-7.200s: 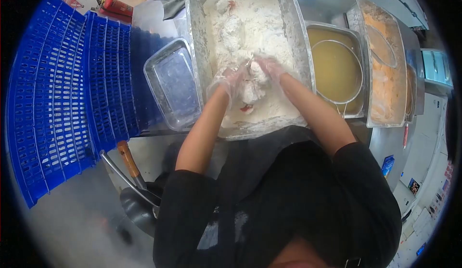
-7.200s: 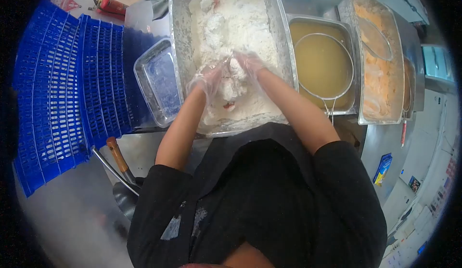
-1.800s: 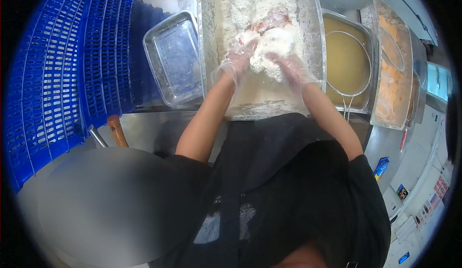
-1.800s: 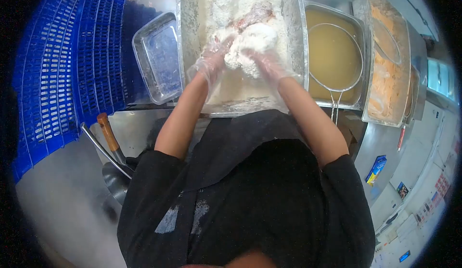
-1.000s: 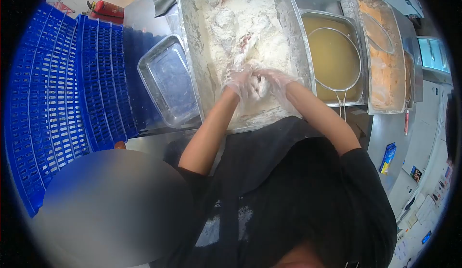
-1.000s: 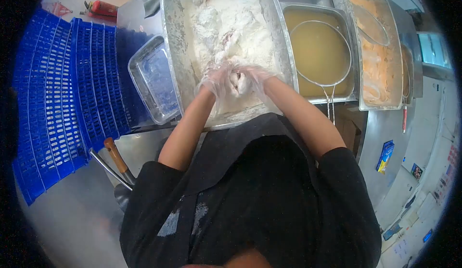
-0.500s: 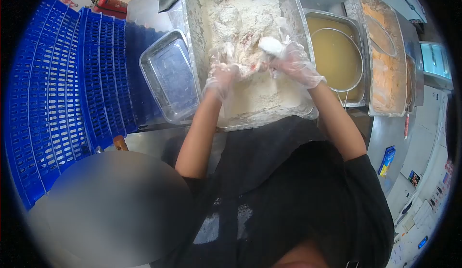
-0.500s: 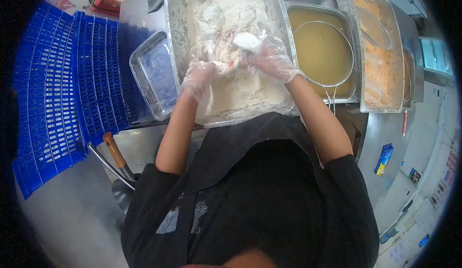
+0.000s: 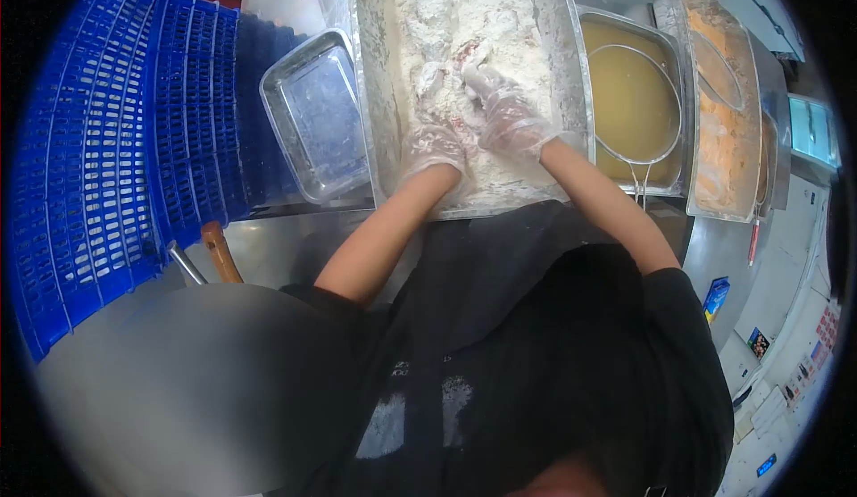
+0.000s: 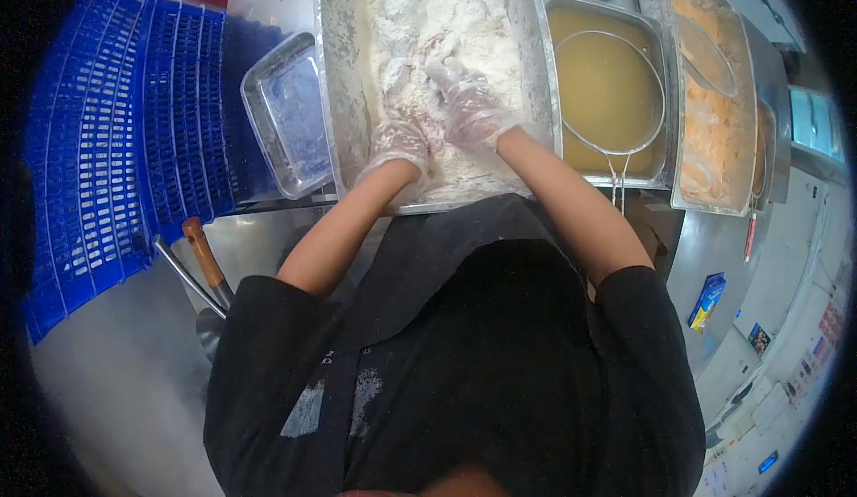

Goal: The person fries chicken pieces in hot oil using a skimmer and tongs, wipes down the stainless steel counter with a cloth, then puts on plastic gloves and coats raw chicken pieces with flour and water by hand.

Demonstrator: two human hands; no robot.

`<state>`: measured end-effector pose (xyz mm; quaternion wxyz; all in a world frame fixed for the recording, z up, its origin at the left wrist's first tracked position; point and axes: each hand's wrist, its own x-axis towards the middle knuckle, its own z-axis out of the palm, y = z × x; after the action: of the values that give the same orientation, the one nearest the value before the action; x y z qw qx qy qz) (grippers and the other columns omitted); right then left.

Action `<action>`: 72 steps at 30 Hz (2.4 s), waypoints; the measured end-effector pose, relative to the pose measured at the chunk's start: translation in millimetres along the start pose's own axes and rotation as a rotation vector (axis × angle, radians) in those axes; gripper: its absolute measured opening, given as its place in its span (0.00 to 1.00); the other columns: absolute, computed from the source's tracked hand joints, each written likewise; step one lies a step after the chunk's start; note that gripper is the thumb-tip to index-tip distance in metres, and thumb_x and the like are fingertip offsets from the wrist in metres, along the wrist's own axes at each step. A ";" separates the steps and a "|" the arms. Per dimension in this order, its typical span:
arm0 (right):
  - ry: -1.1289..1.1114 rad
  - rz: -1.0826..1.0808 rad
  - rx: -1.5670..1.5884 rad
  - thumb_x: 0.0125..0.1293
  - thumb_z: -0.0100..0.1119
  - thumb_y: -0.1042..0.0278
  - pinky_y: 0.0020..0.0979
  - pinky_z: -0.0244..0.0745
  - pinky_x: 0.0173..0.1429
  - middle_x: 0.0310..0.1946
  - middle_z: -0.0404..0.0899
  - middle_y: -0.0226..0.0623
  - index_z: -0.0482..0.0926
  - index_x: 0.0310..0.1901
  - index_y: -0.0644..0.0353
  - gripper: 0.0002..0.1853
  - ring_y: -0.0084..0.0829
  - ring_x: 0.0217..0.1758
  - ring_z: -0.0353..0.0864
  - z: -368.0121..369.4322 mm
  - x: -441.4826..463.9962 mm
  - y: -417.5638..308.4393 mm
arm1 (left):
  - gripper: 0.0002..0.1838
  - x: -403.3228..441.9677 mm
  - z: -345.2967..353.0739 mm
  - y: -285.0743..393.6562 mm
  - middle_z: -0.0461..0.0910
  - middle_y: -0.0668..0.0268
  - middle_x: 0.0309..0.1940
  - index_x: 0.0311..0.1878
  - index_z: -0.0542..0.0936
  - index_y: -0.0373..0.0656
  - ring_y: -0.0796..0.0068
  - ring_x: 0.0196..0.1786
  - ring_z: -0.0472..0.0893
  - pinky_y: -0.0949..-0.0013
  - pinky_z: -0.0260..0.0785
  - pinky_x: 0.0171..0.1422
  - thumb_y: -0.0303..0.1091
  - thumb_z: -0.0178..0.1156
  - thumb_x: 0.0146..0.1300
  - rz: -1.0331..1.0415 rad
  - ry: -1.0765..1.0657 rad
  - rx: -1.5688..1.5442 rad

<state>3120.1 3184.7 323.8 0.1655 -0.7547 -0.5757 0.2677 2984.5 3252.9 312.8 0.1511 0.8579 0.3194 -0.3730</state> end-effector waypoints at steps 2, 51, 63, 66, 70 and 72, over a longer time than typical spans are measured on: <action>0.006 0.040 0.058 0.53 0.65 0.62 0.37 0.62 0.66 0.62 0.63 0.55 0.58 0.63 0.68 0.39 0.46 0.65 0.63 9.4 1.7 6.2 | 0.38 10.9 9.0 3.2 0.60 0.49 0.66 0.67 0.60 0.36 0.54 0.67 0.64 0.59 0.60 0.67 0.50 0.57 0.58 0.014 0.079 -0.118; 0.243 0.040 0.574 0.58 0.65 0.64 0.32 0.70 0.49 0.43 0.77 0.39 0.72 0.56 0.62 0.25 0.30 0.44 0.74 -21.5 -32.0 16.8 | 0.29 -8.8 -13.2 -28.2 0.68 0.64 0.59 0.64 0.65 0.40 0.72 0.58 0.69 0.66 0.64 0.59 0.47 0.55 0.65 0.255 -0.008 -1.764; 0.194 0.318 0.259 0.57 0.62 0.52 0.38 0.70 0.54 0.44 0.77 0.47 0.73 0.55 0.59 0.27 0.42 0.49 0.76 -76.8 -35.6 -0.1 | 0.33 -9.9 -34.2 -39.6 0.72 0.45 0.55 0.60 0.70 0.38 0.49 0.57 0.72 0.56 0.64 0.62 0.51 0.57 0.57 -0.117 0.561 -0.675; 0.181 0.238 0.300 0.55 0.65 0.53 0.36 0.70 0.54 0.45 0.78 0.43 0.74 0.53 0.60 0.27 0.38 0.49 0.76 -91.5 -33.8 9.7 | 0.30 21.3 -31.4 -42.0 0.75 0.45 0.50 0.56 0.72 0.38 0.49 0.53 0.75 0.55 0.68 0.58 0.49 0.58 0.56 -0.039 0.479 -0.528; 0.304 0.246 0.562 0.54 0.67 0.61 0.32 0.71 0.53 0.44 0.78 0.39 0.75 0.52 0.60 0.24 0.32 0.48 0.76 -119.0 -53.6 4.1 | 0.28 44.2 -29.3 -22.4 0.77 0.47 0.48 0.55 0.73 0.38 0.51 0.51 0.77 0.57 0.69 0.55 0.46 0.59 0.55 -0.071 0.439 -0.484; 0.394 0.242 0.748 0.54 0.65 0.71 0.28 0.72 0.52 0.45 0.79 0.36 0.75 0.52 0.61 0.22 0.27 0.48 0.76 -137.5 -65.2 4.2 | 0.27 58.5 -28.2 -10.6 0.76 0.47 0.48 0.55 0.73 0.38 0.50 0.52 0.77 0.57 0.69 0.56 0.46 0.59 0.55 -0.074 0.494 -0.492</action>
<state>3192.5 3129.1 445.6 0.5015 -0.7415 -0.3042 0.3259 3023.2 3300.4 288.6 0.2578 0.8480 0.4575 -0.0711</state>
